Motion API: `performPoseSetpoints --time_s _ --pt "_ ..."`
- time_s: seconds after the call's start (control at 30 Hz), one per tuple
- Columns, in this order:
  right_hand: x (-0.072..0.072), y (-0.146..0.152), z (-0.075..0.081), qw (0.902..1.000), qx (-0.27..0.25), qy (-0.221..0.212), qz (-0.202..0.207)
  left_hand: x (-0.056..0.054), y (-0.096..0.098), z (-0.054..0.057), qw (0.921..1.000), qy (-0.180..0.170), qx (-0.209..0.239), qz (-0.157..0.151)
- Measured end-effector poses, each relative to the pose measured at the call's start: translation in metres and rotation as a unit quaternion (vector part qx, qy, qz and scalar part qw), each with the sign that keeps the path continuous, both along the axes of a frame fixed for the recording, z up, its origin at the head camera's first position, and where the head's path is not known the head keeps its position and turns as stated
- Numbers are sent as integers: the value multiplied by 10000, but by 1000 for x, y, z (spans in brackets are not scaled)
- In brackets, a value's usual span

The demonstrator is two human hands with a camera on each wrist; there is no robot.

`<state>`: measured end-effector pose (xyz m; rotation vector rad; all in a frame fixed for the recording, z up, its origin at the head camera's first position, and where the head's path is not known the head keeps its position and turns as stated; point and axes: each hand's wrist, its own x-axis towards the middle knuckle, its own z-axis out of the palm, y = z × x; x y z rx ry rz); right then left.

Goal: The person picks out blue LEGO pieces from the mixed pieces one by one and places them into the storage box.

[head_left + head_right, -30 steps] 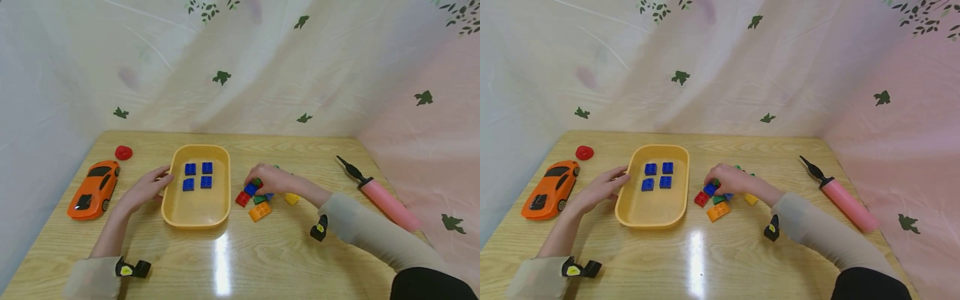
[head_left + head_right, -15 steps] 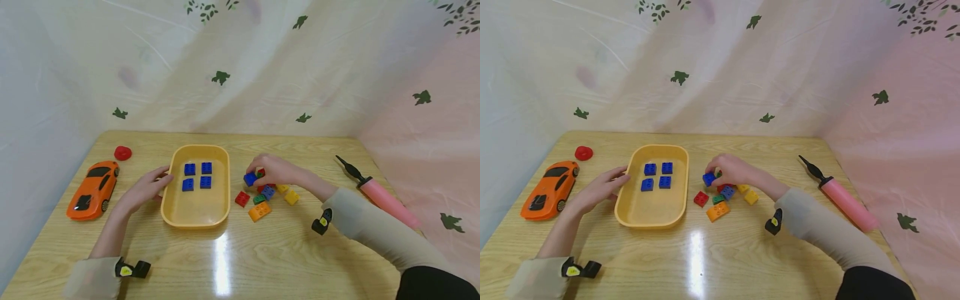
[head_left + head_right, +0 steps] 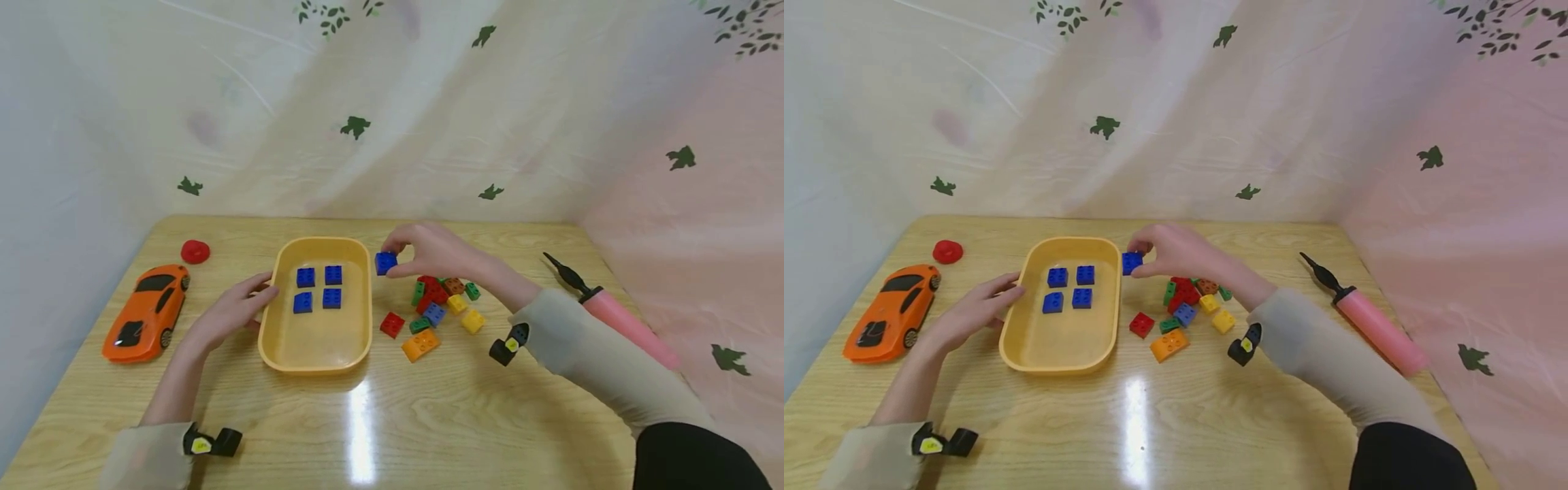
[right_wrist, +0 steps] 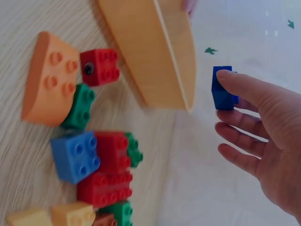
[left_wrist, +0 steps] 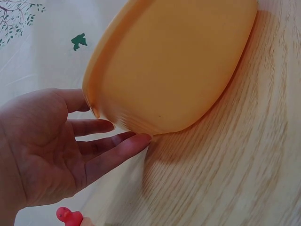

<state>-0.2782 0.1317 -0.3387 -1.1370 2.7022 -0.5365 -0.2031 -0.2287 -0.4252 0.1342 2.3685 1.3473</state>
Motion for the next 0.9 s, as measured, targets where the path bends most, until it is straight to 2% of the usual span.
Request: performPoseSetpoints --time_s 0.13,0.47,0.67,0.9 --pt "3 -21 4 9999 -18 62 100 0 1 1 10000 -13 -27 18" --pt "13 -73 -3 9987 97 57 491 1 2 2 10000 -63 -56 13" --pt "20 -95 -15 9973 292 131 656 1 1 3 10000 -55 -25 -24" --pt "33 -114 -40 9931 779 177 861 1 1 3 10000 -29 30 -54"
